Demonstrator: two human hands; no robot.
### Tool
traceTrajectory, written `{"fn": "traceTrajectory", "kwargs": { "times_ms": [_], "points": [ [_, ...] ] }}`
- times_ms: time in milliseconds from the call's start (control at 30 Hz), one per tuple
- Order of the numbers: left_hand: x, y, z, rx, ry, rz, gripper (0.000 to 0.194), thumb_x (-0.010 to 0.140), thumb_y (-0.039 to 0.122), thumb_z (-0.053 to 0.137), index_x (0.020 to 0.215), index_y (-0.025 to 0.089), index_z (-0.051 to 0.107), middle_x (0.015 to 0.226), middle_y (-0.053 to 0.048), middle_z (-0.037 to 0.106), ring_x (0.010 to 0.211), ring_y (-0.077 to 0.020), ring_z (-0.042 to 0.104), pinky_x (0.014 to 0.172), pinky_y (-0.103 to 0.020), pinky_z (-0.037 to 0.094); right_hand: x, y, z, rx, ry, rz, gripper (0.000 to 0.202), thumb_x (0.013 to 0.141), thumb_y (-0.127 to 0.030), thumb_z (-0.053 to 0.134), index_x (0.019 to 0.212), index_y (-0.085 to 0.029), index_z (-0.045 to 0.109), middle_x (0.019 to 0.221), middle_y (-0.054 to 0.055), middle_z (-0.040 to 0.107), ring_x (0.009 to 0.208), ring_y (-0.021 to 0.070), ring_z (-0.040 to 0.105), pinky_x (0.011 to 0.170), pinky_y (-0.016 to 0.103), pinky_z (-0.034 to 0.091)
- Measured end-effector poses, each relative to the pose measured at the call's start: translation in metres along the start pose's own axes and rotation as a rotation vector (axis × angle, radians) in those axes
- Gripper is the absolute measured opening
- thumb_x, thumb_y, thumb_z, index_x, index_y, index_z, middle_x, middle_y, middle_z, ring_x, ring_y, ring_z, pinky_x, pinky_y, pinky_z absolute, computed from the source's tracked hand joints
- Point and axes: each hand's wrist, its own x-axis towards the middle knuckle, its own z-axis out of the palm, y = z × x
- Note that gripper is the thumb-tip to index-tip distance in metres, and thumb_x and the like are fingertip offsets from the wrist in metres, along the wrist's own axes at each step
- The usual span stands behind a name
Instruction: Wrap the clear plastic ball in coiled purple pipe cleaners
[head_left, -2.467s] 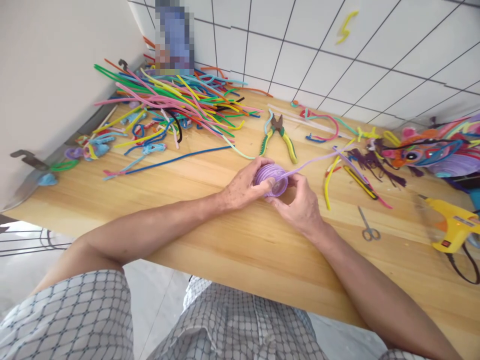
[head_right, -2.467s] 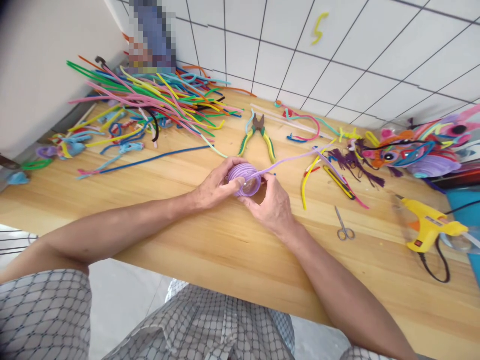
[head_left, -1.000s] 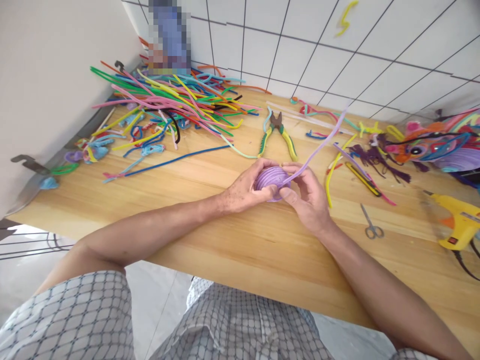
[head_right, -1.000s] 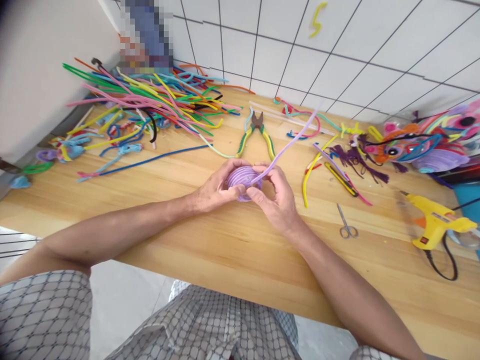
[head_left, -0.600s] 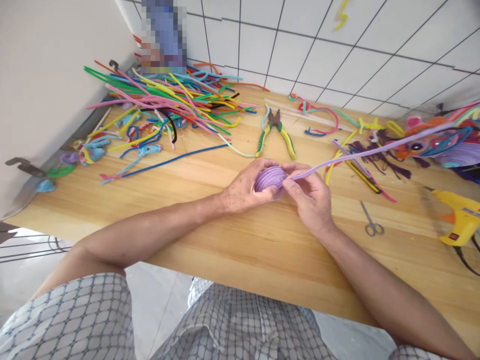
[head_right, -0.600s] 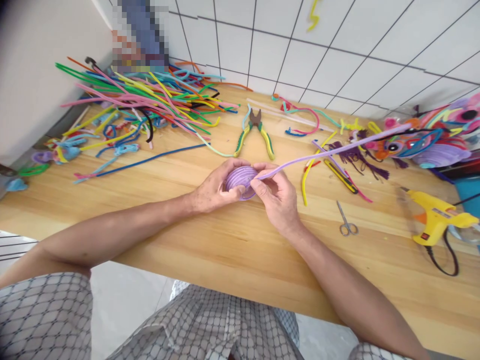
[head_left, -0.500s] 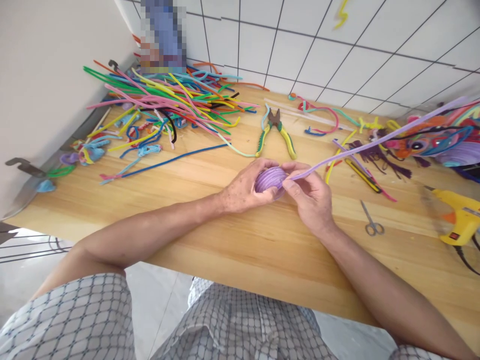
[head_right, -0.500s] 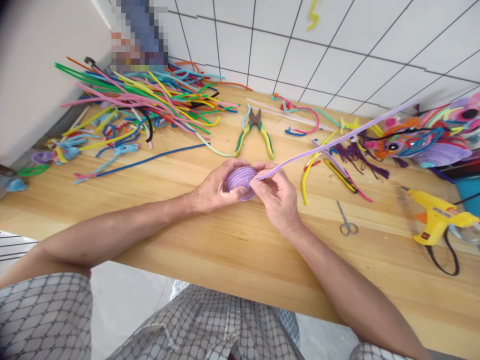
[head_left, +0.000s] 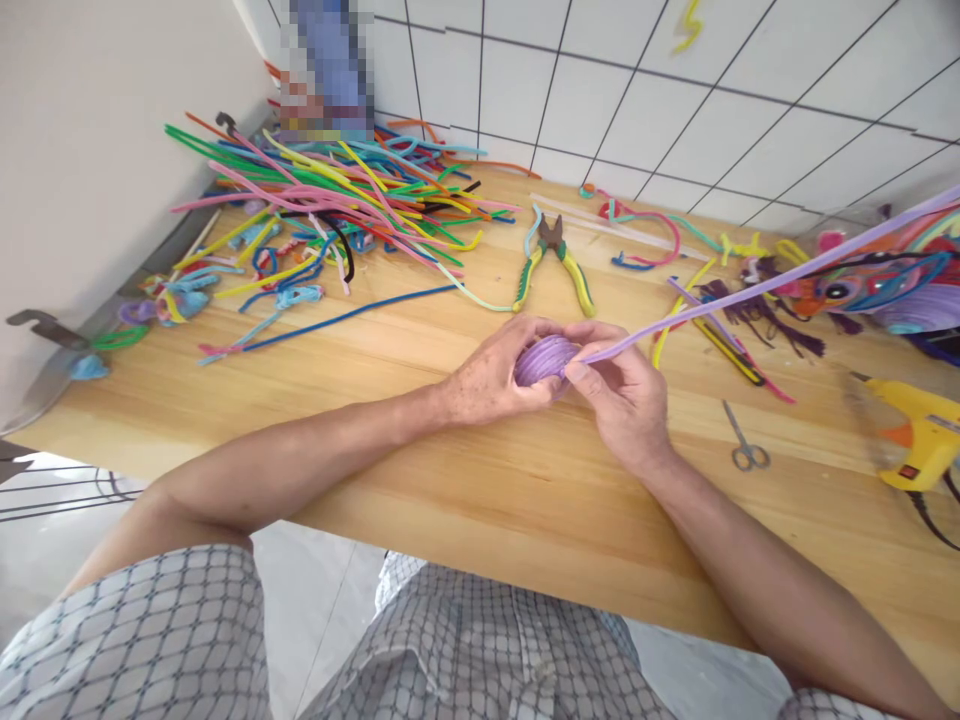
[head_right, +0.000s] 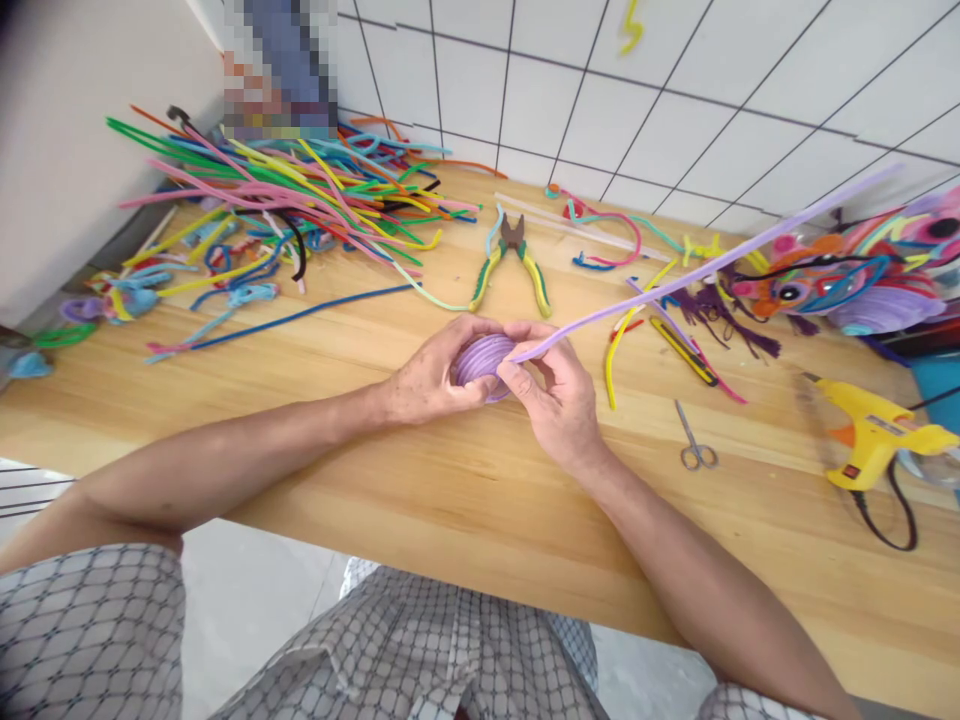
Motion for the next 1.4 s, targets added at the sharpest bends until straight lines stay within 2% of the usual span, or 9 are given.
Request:
{"fn": "traceTrajectory", "kwargs": {
  "times_ms": [367, 500, 600, 700, 800, 900, 1033, 1233, 1400],
  "points": [
    [-0.002, -0.004, 0.003, -0.087, 0.096, -0.077, 0.047, 0.085, 0.038, 0.074, 0.125, 0.019, 0.059, 0.122, -0.012, 0.072, 0.113, -0.026, 0.071, 0.1, -0.041, 0.059, -0.002, 0.003, 0.002, -0.019, 0.045, 0.036, 0.019, 0.097, -0.045, 0.077, 0.099, -0.026, 0.076, 0.122, 0.006, 0.076, 0.112, 0.0231, 0.074, 0.095, 0.04, 0.064],
    [-0.002, -0.002, 0.002, -0.095, 0.103, -0.124, 0.048, 0.083, 0.037, 0.074, 0.125, 0.019, 0.058, 0.122, -0.012, 0.072, 0.114, -0.0267, 0.072, 0.103, -0.042, 0.059, 0.0, 0.004, -0.001, -0.067, 0.065, 0.044, 0.023, 0.098, -0.045, 0.076, 0.089, -0.024, 0.072, 0.093, 0.001, 0.074, 0.087, 0.0188, 0.072, 0.081, 0.035, 0.061],
    [-0.002, 0.0, 0.002, -0.101, 0.107, -0.142, 0.051, 0.083, 0.038, 0.073, 0.126, 0.017, 0.058, 0.123, -0.013, 0.072, 0.115, -0.0272, 0.072, 0.104, -0.043, 0.059, 0.002, 0.004, -0.008, -0.203, 0.17, -0.102, 0.021, 0.099, -0.04, 0.074, 0.087, -0.025, 0.067, 0.081, -0.002, 0.066, 0.077, 0.0174, 0.065, 0.075, 0.035, 0.056],
    [-0.003, 0.0, 0.001, -0.112, 0.099, -0.146, 0.051, 0.083, 0.039, 0.074, 0.127, 0.018, 0.058, 0.123, -0.013, 0.072, 0.115, -0.0269, 0.072, 0.104, -0.042, 0.059, 0.008, 0.002, -0.018, -0.453, 0.224, -0.403, 0.017, 0.097, -0.039, 0.076, 0.107, -0.027, 0.071, 0.106, 0.005, 0.071, 0.103, 0.0256, 0.069, 0.093, 0.048, 0.057],
    [-0.003, -0.001, 0.001, -0.119, 0.1, -0.12, 0.05, 0.084, 0.038, 0.074, 0.127, 0.019, 0.057, 0.124, -0.012, 0.071, 0.116, -0.0266, 0.071, 0.104, -0.042, 0.059, 0.013, 0.003, -0.024, -0.62, 0.095, -0.567, 0.031, 0.099, -0.038, 0.073, 0.129, -0.031, 0.068, 0.132, 0.009, 0.071, 0.129, 0.0338, 0.066, 0.11, 0.06, 0.053],
    [-0.003, -0.002, 0.0, -0.12, 0.106, -0.084, 0.05, 0.085, 0.04, 0.074, 0.128, 0.019, 0.057, 0.124, -0.012, 0.071, 0.118, -0.027, 0.071, 0.106, -0.043, 0.058, 0.016, 0.006, -0.024, -0.628, 0.031, -0.585, 0.027, 0.101, -0.029, 0.071, 0.127, -0.033, 0.069, 0.126, 0.006, 0.076, 0.128, 0.032, 0.069, 0.111, 0.059, 0.053],
    [-0.003, -0.002, -0.001, -0.128, 0.101, -0.086, 0.051, 0.087, 0.042, 0.074, 0.129, 0.02, 0.056, 0.126, -0.011, 0.07, 0.12, -0.0268, 0.07, 0.108, -0.043, 0.057, 0.014, 0.007, -0.023, -0.611, 0.052, -0.61, 0.021, 0.101, -0.019, 0.071, 0.117, -0.032, 0.074, 0.105, 0.003, 0.08, 0.104, 0.0254, 0.075, 0.097, 0.048, 0.058],
    [-0.003, 0.0, -0.002, -0.208, 0.116, -0.118, 0.053, 0.088, 0.044, 0.072, 0.132, 0.02, 0.052, 0.126, -0.012, 0.069, 0.119, -0.0256, 0.07, 0.106, -0.042, 0.058, 0.009, 0.005, -0.025, -0.634, 0.042, -0.598, 0.019, 0.101, -0.018, 0.071, 0.112, -0.031, 0.079, 0.098, 0.003, 0.08, 0.09, 0.0212, 0.075, 0.083, 0.039, 0.059],
    [-0.004, 0.003, -0.003, -0.238, 0.121, -0.131, 0.054, 0.09, 0.045, 0.071, 0.132, 0.02, 0.05, 0.126, -0.012, 0.068, 0.119, -0.0263, 0.069, 0.108, -0.044, 0.058, 0.006, 0.003, -0.019, -0.617, 0.034, -0.506, 0.018, 0.103, -0.022, 0.067, 0.11, -0.032, 0.08, 0.098, 0.003, 0.08, 0.089, 0.0217, 0.076, 0.08, 0.04, 0.061]
  ]
}}
